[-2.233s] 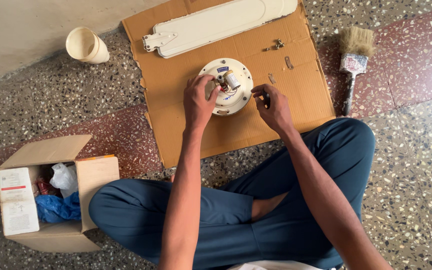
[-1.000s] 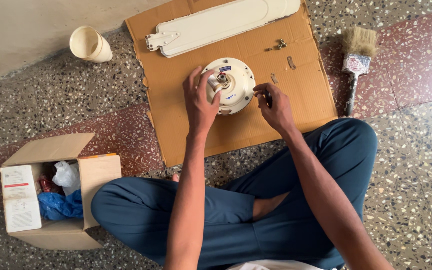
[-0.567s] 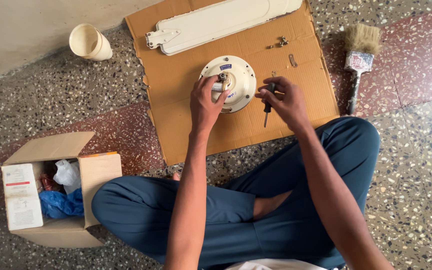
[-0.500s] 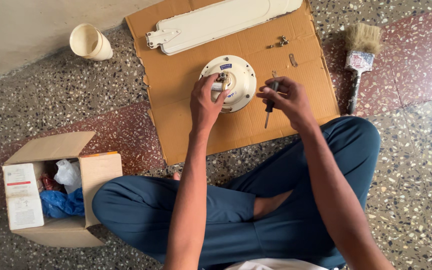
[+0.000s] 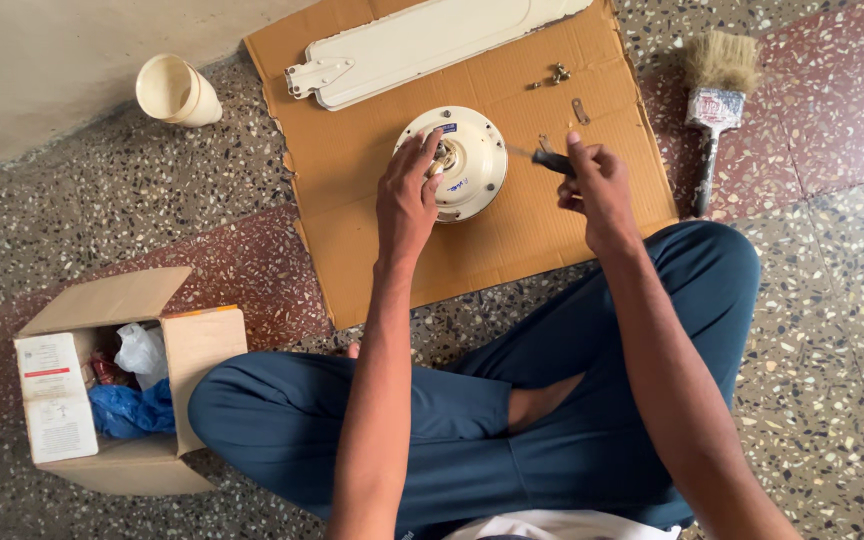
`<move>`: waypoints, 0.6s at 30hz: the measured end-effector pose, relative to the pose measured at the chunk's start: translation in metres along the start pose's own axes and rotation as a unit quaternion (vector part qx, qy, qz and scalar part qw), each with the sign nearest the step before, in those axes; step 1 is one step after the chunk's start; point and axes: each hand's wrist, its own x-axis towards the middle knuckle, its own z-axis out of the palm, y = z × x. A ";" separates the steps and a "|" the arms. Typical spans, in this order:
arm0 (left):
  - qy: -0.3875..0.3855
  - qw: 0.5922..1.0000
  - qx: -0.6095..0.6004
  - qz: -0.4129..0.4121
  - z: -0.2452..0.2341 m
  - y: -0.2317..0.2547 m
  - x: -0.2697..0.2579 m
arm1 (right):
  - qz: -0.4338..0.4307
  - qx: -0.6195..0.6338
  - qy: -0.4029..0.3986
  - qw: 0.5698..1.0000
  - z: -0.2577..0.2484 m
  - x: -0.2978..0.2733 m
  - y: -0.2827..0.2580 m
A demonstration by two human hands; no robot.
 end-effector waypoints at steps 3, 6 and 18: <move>-0.013 1.000 0.001 -0.009 0.000 -0.001 0.000 | 0.039 -0.039 -0.057 0.997 0.010 -0.005 0.001; -0.010 1.000 0.002 -0.003 0.001 -0.003 -0.001 | 0.061 -0.054 -0.143 0.986 0.021 -0.012 0.008; 0.016 1.000 0.010 0.015 0.006 -0.004 -0.006 | -0.084 -0.277 -0.124 0.949 0.053 -0.021 0.030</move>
